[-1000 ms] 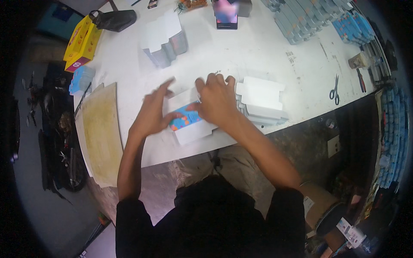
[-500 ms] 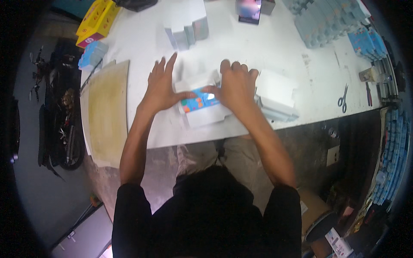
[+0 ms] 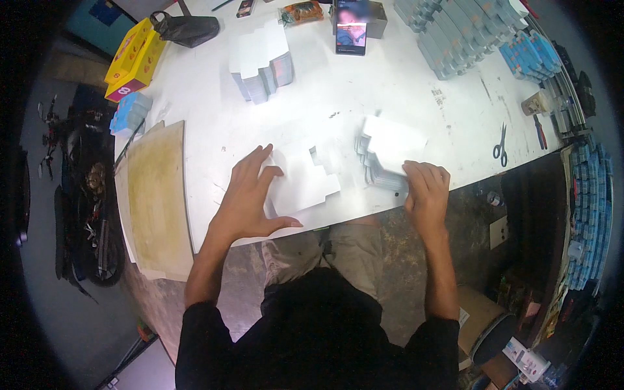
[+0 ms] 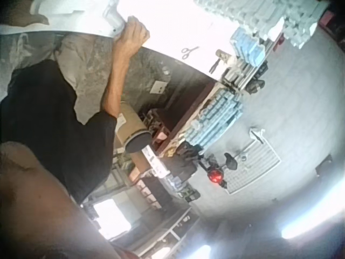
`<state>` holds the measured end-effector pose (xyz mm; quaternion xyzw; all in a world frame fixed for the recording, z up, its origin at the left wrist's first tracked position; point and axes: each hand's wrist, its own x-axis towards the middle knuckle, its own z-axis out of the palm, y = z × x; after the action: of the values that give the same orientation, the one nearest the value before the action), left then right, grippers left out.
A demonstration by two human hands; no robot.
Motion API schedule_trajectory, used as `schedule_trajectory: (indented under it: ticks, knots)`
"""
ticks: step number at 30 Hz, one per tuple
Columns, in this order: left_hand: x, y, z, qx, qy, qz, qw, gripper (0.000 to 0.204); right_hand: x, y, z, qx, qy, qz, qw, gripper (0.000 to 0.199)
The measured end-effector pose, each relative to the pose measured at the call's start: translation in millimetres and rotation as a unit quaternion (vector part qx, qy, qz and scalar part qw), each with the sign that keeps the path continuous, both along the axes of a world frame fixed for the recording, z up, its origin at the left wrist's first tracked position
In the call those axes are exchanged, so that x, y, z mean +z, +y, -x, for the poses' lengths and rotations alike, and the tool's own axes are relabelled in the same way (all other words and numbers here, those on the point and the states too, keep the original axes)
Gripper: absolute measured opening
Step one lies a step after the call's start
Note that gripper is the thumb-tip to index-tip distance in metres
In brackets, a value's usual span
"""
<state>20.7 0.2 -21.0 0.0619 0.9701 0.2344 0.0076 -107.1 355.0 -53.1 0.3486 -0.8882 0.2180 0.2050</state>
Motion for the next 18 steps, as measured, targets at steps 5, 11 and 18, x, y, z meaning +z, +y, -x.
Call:
schedule_trajectory:
  ticks: [5, 11, 18]
  knots:
    - [-2, 8, 3, -0.010, -0.006, 0.081, 0.997, 0.075, 11, -6, -4, 0.047, -0.068, -0.082, 0.993, 0.037]
    - [-5, 8, 11, -0.006, -0.008, 0.064, 0.998, 0.064, -5, -112, -40, 0.260, -0.066, -0.036, 0.963, 0.042]
    - [20, -12, 25, -0.026, -0.099, -0.012, 0.995, 0.052, 9, -131, -19, 0.321, -0.107, -0.103, 0.935, 0.025]
